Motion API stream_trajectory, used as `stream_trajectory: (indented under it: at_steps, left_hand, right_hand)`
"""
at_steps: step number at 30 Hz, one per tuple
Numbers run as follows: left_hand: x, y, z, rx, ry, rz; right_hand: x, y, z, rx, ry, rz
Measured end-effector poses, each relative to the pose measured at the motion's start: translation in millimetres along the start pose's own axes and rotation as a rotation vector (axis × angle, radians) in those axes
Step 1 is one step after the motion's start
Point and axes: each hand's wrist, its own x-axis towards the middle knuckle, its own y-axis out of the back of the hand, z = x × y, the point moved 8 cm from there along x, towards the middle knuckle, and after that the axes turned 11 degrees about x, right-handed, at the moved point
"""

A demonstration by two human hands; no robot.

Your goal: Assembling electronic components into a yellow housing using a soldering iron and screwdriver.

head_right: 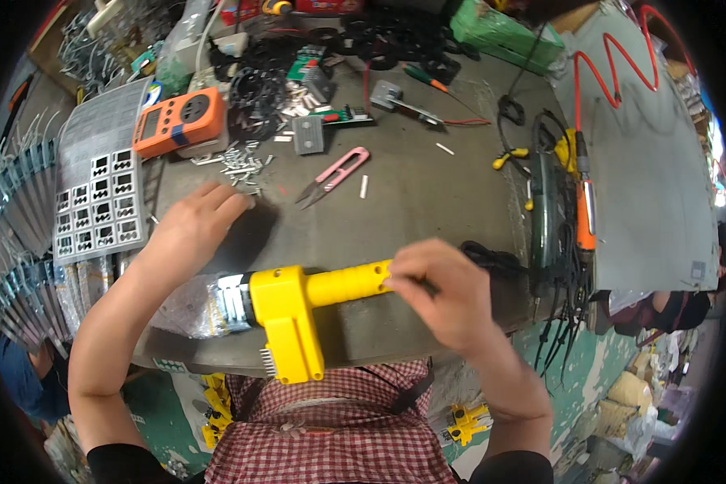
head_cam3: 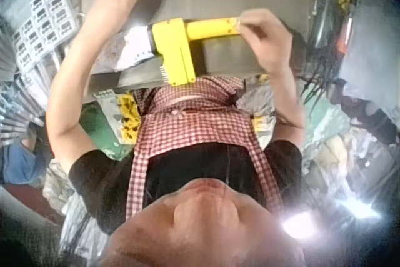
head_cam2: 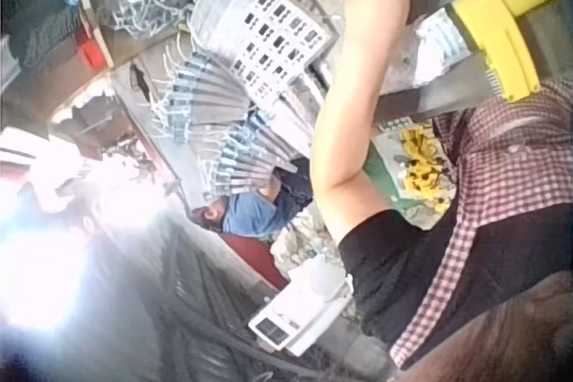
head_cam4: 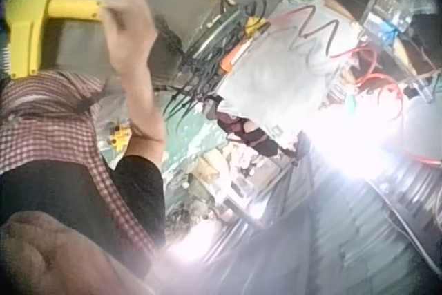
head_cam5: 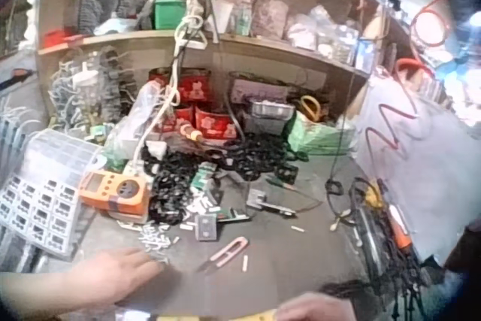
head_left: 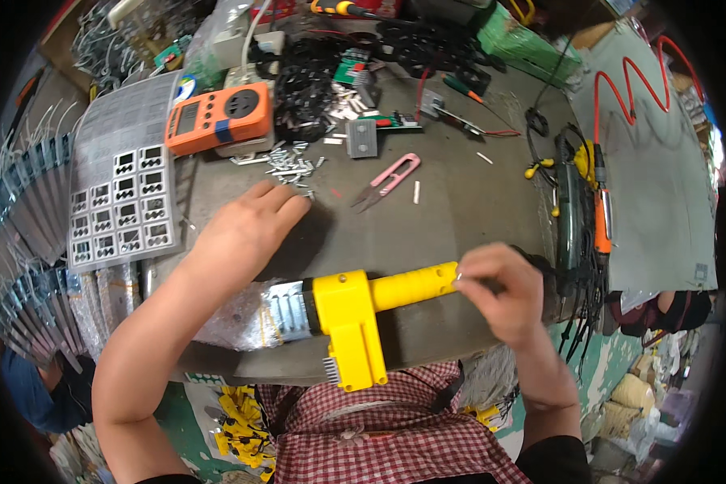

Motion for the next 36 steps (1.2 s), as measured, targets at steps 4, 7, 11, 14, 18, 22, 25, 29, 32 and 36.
stream_trajectory:
  at_steps: [4,7,11,14,18,22,25,29,32,36]
  left_hand:
    - [7.0,-1.5,-4.1,0.023,0.029,-0.037]
    - [23.2,12.8,11.1,-0.165,0.112,0.077]
    - [58.9,-5.5,67.2,-1.134,0.309,-0.277]
    - [73.0,-29.6,92.0,-1.305,0.282,-0.46]
    - [74.4,-32.4,97.4,-1.316,0.246,-0.496]
    - [73.0,-12.1,101.0,-0.899,0.175,-0.272]
    - [55.5,18.6,113.7,-0.557,-0.052,0.028]
    - [50.8,21.6,126.2,-0.365,-0.069,0.076]
    - [55.8,8.1,129.4,-0.208,0.004,-0.166]
    - [58.5,5.5,131.9,-0.198,-0.022,-0.13]
  right_hand:
    - [-28.8,-6.0,-10.2,-0.179,0.377,0.099]
    - [-32.0,-12.9,-7.6,-0.265,0.484,0.144]
    - [-36.1,-8.0,-3.6,-0.272,0.473,0.206]
    - [-41.3,-5.2,-4.0,-0.283,0.451,0.191]
    - [-39.2,9.2,4.4,-0.164,0.327,0.169]
    - [-13.6,43.5,16.2,-0.038,0.094,0.168]
    - [17.5,63.1,6.0,-0.132,0.118,0.08]
    - [80.6,106.6,42.5,-0.289,-0.04,0.031]
    - [150.4,141.7,78.6,-0.378,-0.01,0.082]
    - [236.0,214.2,86.4,-0.569,0.14,0.372]
